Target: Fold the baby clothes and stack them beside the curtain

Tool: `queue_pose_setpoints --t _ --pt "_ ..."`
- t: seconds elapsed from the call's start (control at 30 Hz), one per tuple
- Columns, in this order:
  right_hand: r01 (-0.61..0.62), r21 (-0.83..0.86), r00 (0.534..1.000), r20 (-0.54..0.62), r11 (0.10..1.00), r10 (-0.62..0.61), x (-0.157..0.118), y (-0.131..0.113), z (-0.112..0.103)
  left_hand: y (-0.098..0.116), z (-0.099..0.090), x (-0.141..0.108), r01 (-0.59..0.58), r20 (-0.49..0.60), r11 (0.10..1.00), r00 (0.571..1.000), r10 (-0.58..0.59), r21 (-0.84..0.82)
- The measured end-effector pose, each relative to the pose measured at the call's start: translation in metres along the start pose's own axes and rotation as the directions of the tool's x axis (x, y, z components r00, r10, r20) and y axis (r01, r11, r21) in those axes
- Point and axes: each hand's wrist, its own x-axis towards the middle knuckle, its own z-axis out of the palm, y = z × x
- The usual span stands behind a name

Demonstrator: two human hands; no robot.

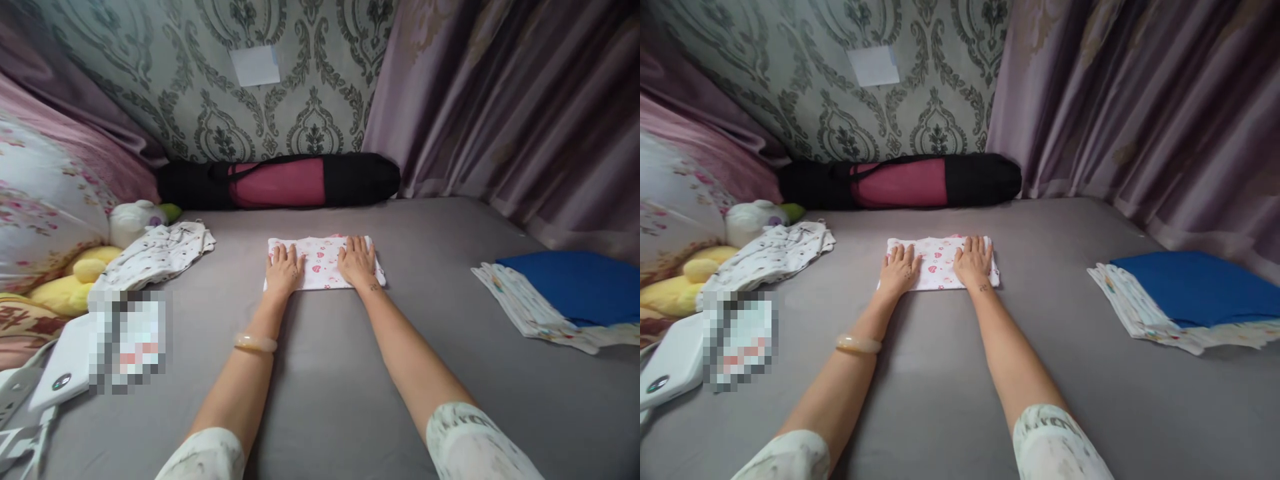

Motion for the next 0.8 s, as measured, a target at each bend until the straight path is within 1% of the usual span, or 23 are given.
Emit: queue_pose_setpoints --t 0.13,0.2,0.27,0.3,0.33,0.4,0.47,0.63,0.73,0.8 --pt "0.000 0.017 1.000 0.028 1.000 -0.001 0.001 0.001 -0.005 -0.001 -0.002 -0.001 0.005 0.007 1.000 1.000 -0.005 -0.015" --pt "-0.015 0.032 0.999 0.046 0.999 0.013 0.003 0.006 -0.010 -0.004 -0.006 -0.001 0.015 -0.038 1.000 0.999 -0.015 -0.011" --pt "-0.059 0.035 0.997 0.049 0.998 0.057 0.006 0.016 -0.014 -0.008 -0.008 -0.001 0.033 -0.112 0.999 0.993 -0.033 0.004" --pt "-0.090 0.033 0.995 0.049 0.995 0.089 0.007 0.022 -0.015 -0.010 -0.009 0.000 0.041 -0.125 0.999 0.991 -0.040 0.008" --pt "-0.123 0.031 0.991 0.055 0.992 0.121 0.007 0.027 -0.015 -0.012 -0.009 0.000 0.044 -0.111 0.999 0.993 -0.043 0.005" --pt "-0.169 0.028 0.983 0.073 0.985 0.167 0.007 0.036 -0.014 -0.016 -0.008 0.002 0.044 -0.030 0.999 0.999 -0.044 -0.019" --pt "-0.178 0.026 0.982 0.067 0.984 0.176 0.006 0.041 -0.011 -0.018 -0.006 0.004 0.045 0.035 0.998 0.998 -0.044 -0.043" --pt "-0.158 0.021 0.987 0.022 0.987 0.157 0.004 0.040 -0.008 -0.019 -0.002 0.005 0.055 0.046 0.997 0.998 -0.052 -0.059" --pt "-0.147 0.028 0.988 0.045 0.989 0.145 0.005 0.041 -0.008 -0.018 -0.005 0.004 0.059 0.052 0.996 0.997 -0.055 -0.068" --pt "-0.142 0.023 0.986 0.088 0.990 0.139 0.007 0.044 -0.011 -0.018 -0.010 0.005 0.040 0.054 0.998 0.998 -0.037 -0.053"
